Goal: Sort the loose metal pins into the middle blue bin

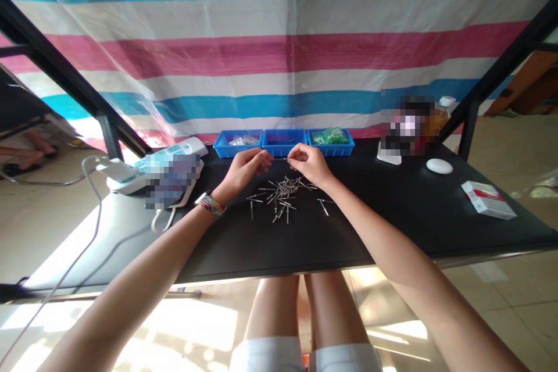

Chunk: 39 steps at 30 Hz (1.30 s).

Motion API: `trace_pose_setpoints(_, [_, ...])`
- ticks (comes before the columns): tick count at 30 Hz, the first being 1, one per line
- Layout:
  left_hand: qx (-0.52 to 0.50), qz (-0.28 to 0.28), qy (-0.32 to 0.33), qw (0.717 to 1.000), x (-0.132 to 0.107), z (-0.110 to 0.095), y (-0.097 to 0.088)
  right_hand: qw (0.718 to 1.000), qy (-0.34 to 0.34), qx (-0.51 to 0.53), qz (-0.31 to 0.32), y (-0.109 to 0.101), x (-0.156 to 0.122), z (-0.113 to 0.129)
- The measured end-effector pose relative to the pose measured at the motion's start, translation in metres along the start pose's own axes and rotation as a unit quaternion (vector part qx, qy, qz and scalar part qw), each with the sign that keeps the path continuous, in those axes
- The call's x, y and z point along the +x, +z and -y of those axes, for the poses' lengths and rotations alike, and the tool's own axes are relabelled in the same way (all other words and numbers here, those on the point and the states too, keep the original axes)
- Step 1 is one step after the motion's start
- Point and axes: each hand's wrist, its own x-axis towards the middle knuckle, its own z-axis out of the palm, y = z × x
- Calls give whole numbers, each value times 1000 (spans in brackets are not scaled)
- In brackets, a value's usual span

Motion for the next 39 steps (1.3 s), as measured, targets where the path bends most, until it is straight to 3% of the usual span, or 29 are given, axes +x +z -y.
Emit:
trace_pose_setpoints(3, [3,27,-13,1000,-3,-4,6,999,7,39,13,3,-1,1])
trace_pose_setpoints(14, [-36,39,-27,998,-2,-1,6,998,25,53,3,5,-6,10])
trace_pose_setpoints(24, [-37,24,-27,999,-4,-1,7,978,120,169,14,4,-7,12])
trace_pose_setpoints(34, [-46,38,-41,997,-2,8,8,991,63,120,11,10,-7,8])
trace_pose_setpoints(39, [-27,51,-48,997,-1,14,8,990,84,112,7,8,-9,13])
